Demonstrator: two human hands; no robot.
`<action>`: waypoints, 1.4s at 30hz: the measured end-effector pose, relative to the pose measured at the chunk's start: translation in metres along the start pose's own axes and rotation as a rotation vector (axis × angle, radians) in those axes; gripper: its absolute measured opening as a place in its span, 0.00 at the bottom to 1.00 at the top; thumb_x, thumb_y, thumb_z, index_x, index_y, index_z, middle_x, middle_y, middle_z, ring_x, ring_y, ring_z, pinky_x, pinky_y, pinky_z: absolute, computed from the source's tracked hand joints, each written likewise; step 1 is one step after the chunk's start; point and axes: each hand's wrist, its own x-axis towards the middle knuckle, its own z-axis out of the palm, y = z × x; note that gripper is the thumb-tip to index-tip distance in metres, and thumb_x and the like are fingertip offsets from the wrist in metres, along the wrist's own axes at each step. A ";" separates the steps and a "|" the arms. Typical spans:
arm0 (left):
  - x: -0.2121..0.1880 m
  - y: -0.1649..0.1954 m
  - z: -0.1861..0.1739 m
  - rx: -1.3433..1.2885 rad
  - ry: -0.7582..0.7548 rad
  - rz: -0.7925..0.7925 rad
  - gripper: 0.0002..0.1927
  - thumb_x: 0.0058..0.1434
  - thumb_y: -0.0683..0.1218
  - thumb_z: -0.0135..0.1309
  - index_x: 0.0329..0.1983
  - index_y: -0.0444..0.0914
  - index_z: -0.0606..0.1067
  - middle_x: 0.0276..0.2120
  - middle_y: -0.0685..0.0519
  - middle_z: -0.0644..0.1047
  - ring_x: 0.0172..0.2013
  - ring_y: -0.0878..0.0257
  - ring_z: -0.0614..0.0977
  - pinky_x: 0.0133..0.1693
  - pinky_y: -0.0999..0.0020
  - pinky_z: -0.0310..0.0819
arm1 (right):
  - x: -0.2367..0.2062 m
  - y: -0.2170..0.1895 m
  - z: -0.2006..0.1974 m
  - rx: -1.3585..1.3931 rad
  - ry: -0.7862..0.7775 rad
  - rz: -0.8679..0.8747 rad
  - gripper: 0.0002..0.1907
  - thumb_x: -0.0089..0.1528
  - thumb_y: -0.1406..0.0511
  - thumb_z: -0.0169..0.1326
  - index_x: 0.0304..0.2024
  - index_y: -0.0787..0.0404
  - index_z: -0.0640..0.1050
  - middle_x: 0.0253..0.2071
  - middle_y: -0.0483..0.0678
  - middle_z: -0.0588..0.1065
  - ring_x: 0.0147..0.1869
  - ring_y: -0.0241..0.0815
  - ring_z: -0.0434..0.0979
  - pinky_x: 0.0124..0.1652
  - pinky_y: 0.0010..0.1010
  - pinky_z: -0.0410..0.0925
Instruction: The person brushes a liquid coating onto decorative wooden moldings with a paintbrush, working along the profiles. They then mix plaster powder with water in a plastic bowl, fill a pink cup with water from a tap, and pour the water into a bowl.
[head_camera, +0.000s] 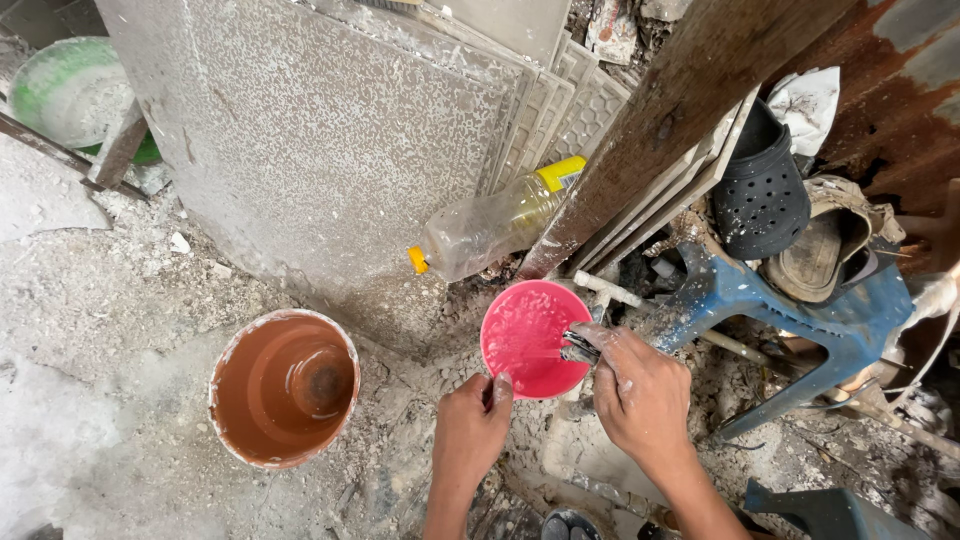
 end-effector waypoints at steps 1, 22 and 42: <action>0.000 0.000 0.000 0.000 0.005 0.003 0.17 0.69 0.50 0.49 0.30 0.35 0.78 0.15 0.52 0.75 0.12 0.69 0.68 0.16 0.68 0.60 | 0.000 0.000 0.000 0.000 -0.001 0.005 0.21 0.55 0.75 0.50 0.48 0.55 0.80 0.32 0.49 0.76 0.26 0.50 0.75 0.27 0.40 0.67; -0.008 0.010 -0.012 -0.007 0.074 0.010 0.19 0.67 0.52 0.52 0.28 0.32 0.78 0.16 0.48 0.76 0.15 0.63 0.71 0.22 0.60 0.65 | -0.003 -0.001 0.003 -0.014 0.013 -0.011 0.21 0.54 0.74 0.51 0.49 0.54 0.80 0.37 0.49 0.79 0.28 0.50 0.77 0.27 0.39 0.68; 0.002 0.005 -0.008 0.000 0.039 -0.005 0.17 0.67 0.51 0.52 0.29 0.34 0.79 0.16 0.47 0.78 0.15 0.62 0.74 0.21 0.60 0.66 | 0.000 0.001 0.008 -0.022 0.007 0.007 0.21 0.55 0.74 0.51 0.49 0.55 0.80 0.30 0.50 0.74 0.26 0.50 0.75 0.26 0.39 0.66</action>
